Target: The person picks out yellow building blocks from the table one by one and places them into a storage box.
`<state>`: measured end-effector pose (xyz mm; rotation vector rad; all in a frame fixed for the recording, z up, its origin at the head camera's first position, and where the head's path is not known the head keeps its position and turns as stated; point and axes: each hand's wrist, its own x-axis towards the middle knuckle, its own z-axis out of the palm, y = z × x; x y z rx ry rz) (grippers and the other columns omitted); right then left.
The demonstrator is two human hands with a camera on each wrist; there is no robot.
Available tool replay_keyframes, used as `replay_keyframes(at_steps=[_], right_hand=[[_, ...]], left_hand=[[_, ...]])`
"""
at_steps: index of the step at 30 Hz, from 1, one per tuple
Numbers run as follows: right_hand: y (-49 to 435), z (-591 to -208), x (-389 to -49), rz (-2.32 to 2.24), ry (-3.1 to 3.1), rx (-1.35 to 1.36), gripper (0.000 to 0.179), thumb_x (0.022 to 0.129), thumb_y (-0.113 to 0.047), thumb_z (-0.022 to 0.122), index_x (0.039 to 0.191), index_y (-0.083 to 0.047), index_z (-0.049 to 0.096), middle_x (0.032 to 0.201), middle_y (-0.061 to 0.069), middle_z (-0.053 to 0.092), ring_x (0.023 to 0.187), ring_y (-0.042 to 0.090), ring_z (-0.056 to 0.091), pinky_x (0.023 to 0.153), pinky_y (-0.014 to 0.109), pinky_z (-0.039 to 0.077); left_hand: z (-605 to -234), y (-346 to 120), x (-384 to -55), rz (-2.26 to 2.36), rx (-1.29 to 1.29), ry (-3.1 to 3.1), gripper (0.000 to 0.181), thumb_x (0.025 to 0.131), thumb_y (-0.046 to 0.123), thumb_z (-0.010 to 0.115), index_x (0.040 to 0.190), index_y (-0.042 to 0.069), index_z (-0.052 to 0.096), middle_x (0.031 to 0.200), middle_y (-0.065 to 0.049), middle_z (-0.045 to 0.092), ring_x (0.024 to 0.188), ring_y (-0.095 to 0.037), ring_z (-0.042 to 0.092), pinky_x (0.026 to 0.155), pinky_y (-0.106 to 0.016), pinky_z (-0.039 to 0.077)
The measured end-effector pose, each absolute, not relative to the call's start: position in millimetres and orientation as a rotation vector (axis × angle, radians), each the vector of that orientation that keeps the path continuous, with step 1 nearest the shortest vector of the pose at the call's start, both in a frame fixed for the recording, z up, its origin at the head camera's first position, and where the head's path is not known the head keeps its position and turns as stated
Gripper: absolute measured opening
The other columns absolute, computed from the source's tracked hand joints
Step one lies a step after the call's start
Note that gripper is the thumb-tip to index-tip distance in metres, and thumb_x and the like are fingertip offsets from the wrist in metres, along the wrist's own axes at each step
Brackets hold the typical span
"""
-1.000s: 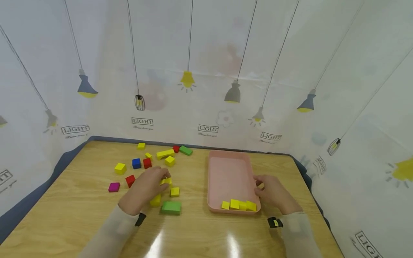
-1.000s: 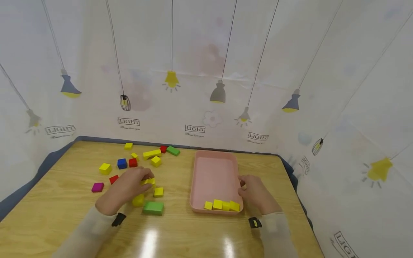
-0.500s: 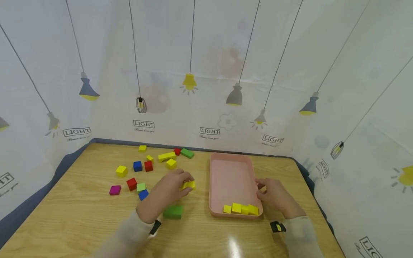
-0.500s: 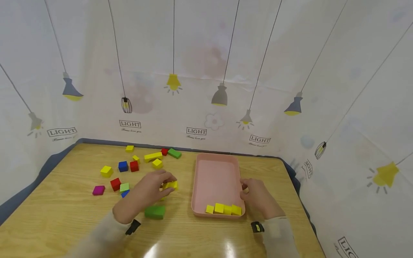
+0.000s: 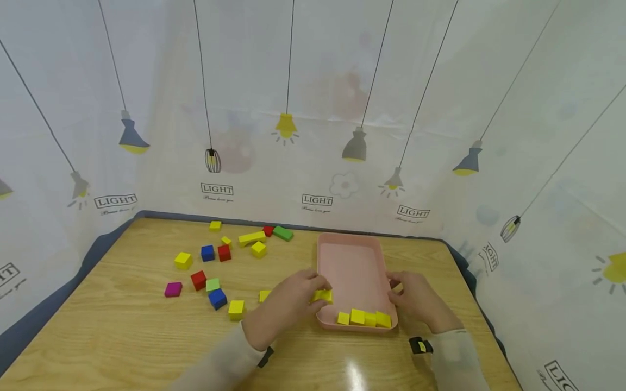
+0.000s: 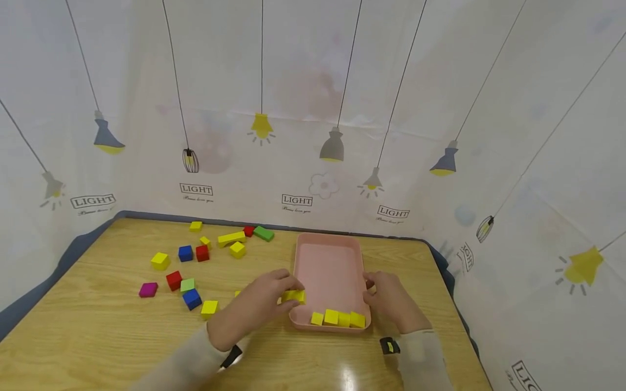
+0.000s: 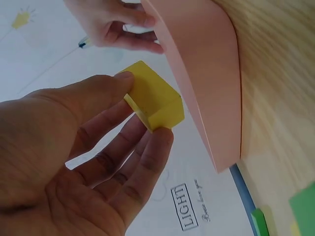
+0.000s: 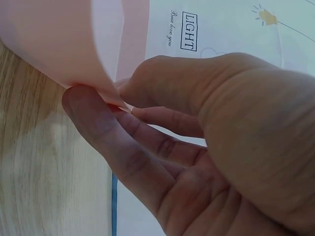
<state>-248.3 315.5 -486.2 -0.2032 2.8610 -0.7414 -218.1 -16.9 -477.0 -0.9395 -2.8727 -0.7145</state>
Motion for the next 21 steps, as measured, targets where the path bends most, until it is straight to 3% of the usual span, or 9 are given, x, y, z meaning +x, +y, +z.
replay_keyframes(at_steps=[3,13,21], right_hand=[[316,-486,-248,-0.747,2.855,-0.194,0.057,0.105,-0.004,0.080,0.160,0.004,0.066,0.136,0.019,0.081,0.108,0.024,0.079,0.091,0.042,0.074],[316,-486,-247,-0.760,2.852,-0.198,0.057,0.106,-0.003,0.079,0.160,0.004,0.065,0.134,0.019,0.081,0.109,0.024,0.079,0.092,0.043,0.074],[315,-486,-245,-0.739,2.863,-0.205,0.057,0.107,-0.005,0.079,0.161,0.003,0.065,0.136,0.020,0.081,0.111,0.026,0.078,0.094,0.045,0.073]], left_hand=[[-480,-10,-215,-0.707,-0.968,-2.883,0.026,0.104,0.027,0.091,0.128,0.020,0.084,0.125,0.002,0.080,0.112,-0.013,0.074,0.100,-0.032,0.069],[-487,1,-211,-0.606,-1.076,-2.897,0.024,0.103,0.028,0.093,0.124,0.020,0.086,0.116,0.004,0.078,0.096,-0.003,0.064,0.089,-0.021,0.064],[-489,7,-209,-0.494,-1.057,-2.948,0.024,0.102,0.030,0.094,0.124,0.023,0.088,0.118,0.004,0.079,0.098,-0.004,0.069,0.087,-0.020,0.066]])
